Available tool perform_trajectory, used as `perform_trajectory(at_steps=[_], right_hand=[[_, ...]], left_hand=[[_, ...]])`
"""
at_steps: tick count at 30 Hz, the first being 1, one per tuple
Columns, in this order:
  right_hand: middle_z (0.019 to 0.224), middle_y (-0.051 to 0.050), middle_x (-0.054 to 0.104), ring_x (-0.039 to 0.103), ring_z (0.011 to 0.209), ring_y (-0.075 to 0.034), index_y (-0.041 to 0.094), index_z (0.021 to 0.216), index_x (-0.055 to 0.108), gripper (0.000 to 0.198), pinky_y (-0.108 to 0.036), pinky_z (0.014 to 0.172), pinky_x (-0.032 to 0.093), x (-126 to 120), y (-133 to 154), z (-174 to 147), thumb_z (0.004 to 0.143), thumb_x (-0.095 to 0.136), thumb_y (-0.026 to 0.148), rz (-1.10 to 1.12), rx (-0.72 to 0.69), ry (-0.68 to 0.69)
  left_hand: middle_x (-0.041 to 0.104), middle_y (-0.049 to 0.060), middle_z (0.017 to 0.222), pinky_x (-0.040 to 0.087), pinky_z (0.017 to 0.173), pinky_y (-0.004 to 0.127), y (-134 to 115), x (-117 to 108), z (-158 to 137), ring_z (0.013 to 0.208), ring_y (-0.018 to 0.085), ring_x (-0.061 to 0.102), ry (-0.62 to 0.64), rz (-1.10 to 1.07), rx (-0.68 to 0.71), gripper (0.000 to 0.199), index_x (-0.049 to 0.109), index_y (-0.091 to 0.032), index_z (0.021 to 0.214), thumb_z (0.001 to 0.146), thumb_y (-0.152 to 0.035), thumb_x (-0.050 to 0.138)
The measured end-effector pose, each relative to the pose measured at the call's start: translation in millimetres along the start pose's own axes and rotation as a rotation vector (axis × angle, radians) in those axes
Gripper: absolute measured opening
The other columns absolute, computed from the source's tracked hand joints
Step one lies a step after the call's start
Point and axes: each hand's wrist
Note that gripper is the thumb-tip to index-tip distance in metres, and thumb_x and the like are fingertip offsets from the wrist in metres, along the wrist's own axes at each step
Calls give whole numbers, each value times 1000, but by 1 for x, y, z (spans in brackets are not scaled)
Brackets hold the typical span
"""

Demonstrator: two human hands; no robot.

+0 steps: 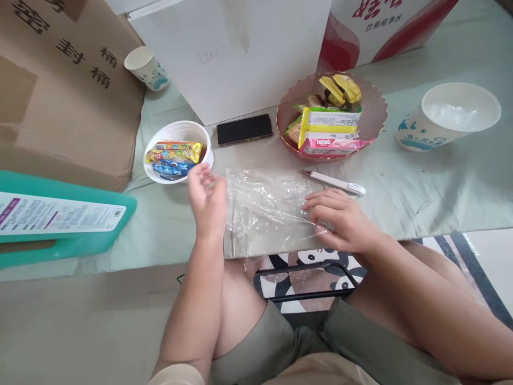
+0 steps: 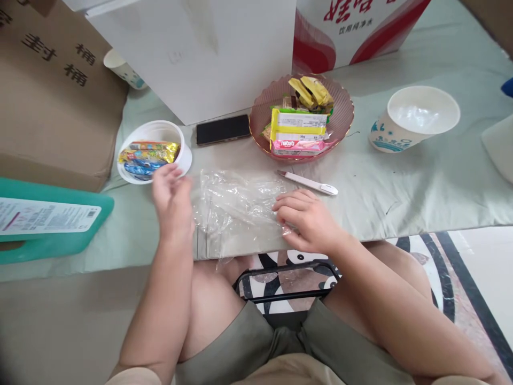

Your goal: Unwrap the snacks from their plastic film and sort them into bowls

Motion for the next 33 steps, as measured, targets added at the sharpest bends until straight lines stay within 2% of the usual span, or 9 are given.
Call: perform_trajectory(at_steps=[3, 7, 10, 14, 18, 24, 26, 30, 33], right_hand=[[113, -11, 76, 67, 117, -32, 22, 87, 59, 9, -51, 96, 52, 4, 0, 0, 83, 51, 22, 36, -5, 23], [132, -15, 69, 56, 136, -35, 21, 80, 60, 9, -56, 108, 47, 9, 4, 1, 81, 52, 24, 153, -29, 161], [143, -16, 62, 44, 146, -37, 21, 71, 61, 20, -61, 118, 35, 11, 7, 1, 87, 52, 29, 212, 7, 279], [157, -14, 49, 28, 155, -39, 20, 73, 67, 44, -65, 121, 27, 11, 3, -1, 99, 42, 45, 242, 149, 327], [164, -13, 38, 25, 155, -40, 19, 80, 70, 47, -64, 121, 27, 7, -2, 1, 101, 39, 48, 161, 334, 130], [136, -14, 67, 57, 135, -35, 23, 78, 62, 24, -57, 109, 47, -10, 8, 3, 95, 54, 38, 108, 413, -302], [127, -13, 72, 63, 127, -32, 25, 99, 65, 26, -55, 110, 47, -19, 14, 0, 96, 54, 48, 238, 207, -252], [149, -16, 58, 48, 143, -35, 23, 146, 47, 77, -58, 117, 40, -22, 19, -9, 85, 64, 67, 257, 9, 98], [146, -12, 61, 50, 142, -34, 25, 131, 61, 39, -61, 115, 41, -10, 16, -10, 93, 64, 34, 74, 51, 175]], left_hand=[[64, 2, 93, 53, 84, 32, -24, -17, -31, 93, 18, 64, -2, 39, 440, 9, 59, -23, 90, 81, -26, 60], [68, 12, 125, 54, 101, 45, -47, -23, -80, 119, 30, 64, 817, 417, 522, 45, 62, -20, 120, 79, -37, 69], [50, 19, 153, 44, 114, 58, -43, -19, -103, 146, 41, 42, 1063, 720, 488, 68, 48, -16, 147, 81, -24, 64], [46, 13, 160, 42, 120, 53, -26, -19, -99, 151, 33, 38, 1071, 767, 477, 63, 46, -19, 150, 88, -5, 43], [52, 10, 156, 45, 119, 48, -21, -27, -78, 149, 28, 43, 1172, 645, 504, 52, 61, -18, 137, 92, -6, 37], [60, 6, 148, 48, 117, 43, -28, -36, -64, 141, 22, 53, 1110, 382, 523, 59, 66, -22, 134, 86, -3, 36], [66, 6, 142, 50, 116, 42, -28, -33, -63, 135, 21, 60, 1063, 356, 461, 58, 67, -20, 132, 86, -4, 37], [60, 5, 149, 44, 121, 42, -26, -26, -59, 140, 22, 54, 994, 423, 268, 57, 63, -20, 138, 89, -8, 35], [47, 6, 160, 39, 123, 46, -22, -25, -55, 149, 25, 42, 1006, 457, 204, 60, 57, -20, 144, 88, -11, 37]])
Point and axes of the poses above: each hand's wrist, its own z-axis towards the middle knuckle, its own x-axis out of the palm, y = z × x
